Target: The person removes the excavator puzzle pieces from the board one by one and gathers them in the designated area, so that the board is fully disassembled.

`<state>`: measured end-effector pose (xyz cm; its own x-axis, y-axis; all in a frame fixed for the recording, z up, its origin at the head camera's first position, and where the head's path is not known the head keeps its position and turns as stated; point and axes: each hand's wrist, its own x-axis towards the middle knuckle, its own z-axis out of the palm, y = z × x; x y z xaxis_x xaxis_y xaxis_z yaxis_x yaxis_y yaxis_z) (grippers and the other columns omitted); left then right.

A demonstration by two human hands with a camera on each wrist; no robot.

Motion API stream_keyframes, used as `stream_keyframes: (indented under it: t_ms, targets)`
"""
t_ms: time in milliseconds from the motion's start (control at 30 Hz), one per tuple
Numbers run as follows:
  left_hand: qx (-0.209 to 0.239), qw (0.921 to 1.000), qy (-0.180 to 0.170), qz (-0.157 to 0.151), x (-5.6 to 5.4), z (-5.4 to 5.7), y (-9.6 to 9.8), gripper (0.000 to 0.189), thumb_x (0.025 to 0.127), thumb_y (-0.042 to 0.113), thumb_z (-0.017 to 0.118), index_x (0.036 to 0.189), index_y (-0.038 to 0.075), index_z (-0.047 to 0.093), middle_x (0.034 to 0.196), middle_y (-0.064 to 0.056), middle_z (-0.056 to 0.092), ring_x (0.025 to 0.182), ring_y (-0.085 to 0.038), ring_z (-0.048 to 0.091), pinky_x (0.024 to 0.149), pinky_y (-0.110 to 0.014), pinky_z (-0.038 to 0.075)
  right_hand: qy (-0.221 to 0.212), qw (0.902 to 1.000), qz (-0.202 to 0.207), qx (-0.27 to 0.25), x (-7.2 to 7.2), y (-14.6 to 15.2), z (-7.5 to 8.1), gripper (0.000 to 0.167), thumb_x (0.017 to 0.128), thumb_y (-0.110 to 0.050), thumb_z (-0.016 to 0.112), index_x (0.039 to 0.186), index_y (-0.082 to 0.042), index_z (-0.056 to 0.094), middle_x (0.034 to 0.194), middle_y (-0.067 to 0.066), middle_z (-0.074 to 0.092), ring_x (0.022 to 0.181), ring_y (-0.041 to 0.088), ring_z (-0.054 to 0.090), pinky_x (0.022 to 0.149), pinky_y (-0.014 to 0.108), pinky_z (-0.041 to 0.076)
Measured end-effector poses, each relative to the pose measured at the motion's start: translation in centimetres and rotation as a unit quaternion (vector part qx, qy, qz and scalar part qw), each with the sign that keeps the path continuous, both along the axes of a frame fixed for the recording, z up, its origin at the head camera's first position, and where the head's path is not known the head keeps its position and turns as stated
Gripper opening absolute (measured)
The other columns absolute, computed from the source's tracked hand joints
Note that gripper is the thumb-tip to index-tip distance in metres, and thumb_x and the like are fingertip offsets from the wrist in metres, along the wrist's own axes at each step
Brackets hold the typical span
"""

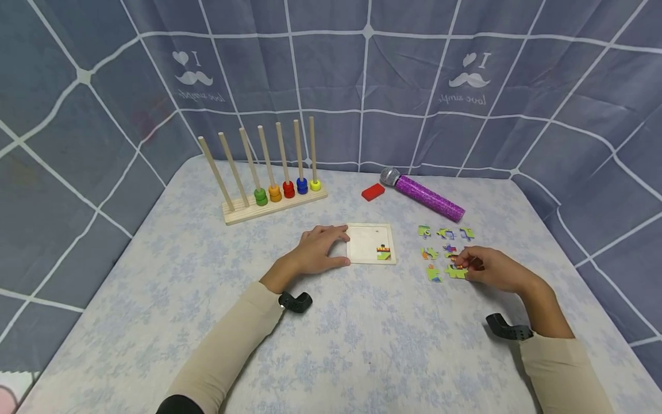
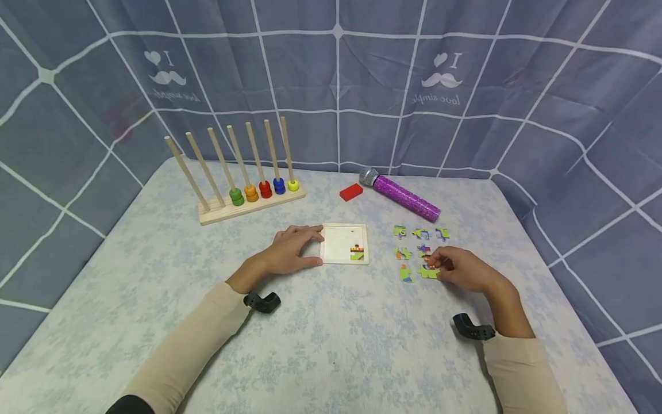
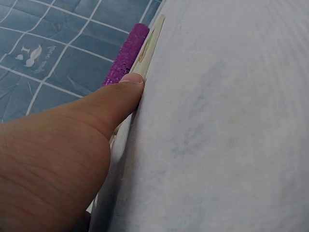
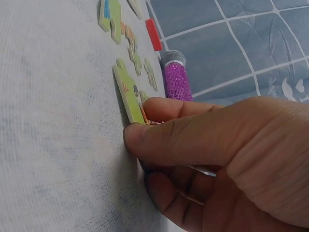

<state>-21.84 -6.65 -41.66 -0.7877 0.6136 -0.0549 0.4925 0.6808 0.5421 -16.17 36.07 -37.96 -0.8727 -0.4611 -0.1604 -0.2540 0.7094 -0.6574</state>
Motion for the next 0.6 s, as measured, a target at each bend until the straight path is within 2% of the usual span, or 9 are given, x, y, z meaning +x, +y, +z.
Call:
stream_keyframes:
  t_ms: [133,300,400,533,600]
  targets:
    - [0.002,1.0000,0.001,0.000,-0.1,-0.1,0.0,0.053,0.096,0.046,0.068,0.140,0.021,0.054,0.164,0.001,0.031,0.144,-0.030,0.030,0.106,-0.054,0.026,-0.003,1.0000,-0.002,-0.005,-0.1,0.0,-0.1,0.021,0.088,0.011,0.068,0.106,0.000,0.066,0.106,0.009,0.067,0.089,0.019,0.057,0.074,0.027,0.049]
    - [0.004,1.0000,0.002,-0.001,-0.2,-0.3,-0.1,0.053,0.096,0.046,0.069,0.140,0.020,0.055,0.163,0.001,0.031,0.143,-0.030,0.030,0.106,-0.055,0.026,0.010,0.9999,-0.002,0.008,-0.1,-0.1,0.0,0.023,0.088,0.012,0.066,0.105,-0.002,0.066,0.102,0.006,0.065,0.088,0.019,0.057,0.074,0.028,0.049]
    - [0.002,1.0000,0.001,-0.001,-0.2,-0.3,-0.1,0.053,0.096,0.046,0.068,0.140,0.021,0.055,0.163,0.001,0.031,0.144,-0.029,0.030,0.106,-0.054,0.026,0.065,0.9978,-0.006,0.015,0.0,-0.3,0.7,0.021,0.089,0.011,0.065,0.105,-0.002,0.065,0.101,0.006,0.064,0.087,0.019,0.058,0.072,0.030,0.049]
    - [0.002,1.0000,0.001,0.000,-0.2,-0.3,0.0,0.053,0.096,0.047,0.068,0.140,0.021,0.054,0.163,0.001,0.031,0.144,-0.029,0.030,0.107,-0.054,0.025,0.159,0.9872,-0.007,-0.011,-0.3,-1.4,1.8,0.016,0.092,0.008,0.065,0.105,-0.001,0.065,0.098,0.004,0.063,0.083,0.015,0.056,0.068,0.027,0.048]
    - [0.002,1.0000,0.002,-0.001,-0.2,-0.4,0.1,0.053,0.096,0.046,0.068,0.140,0.021,0.055,0.163,0.001,0.031,0.143,-0.029,0.031,0.107,-0.054,0.026,0.178,0.9838,0.002,-0.024,-0.6,-2.4,2.2,0.015,0.093,0.006,0.067,0.107,-0.001,0.066,0.096,0.001,0.062,0.081,0.013,0.056,0.067,0.026,0.048]
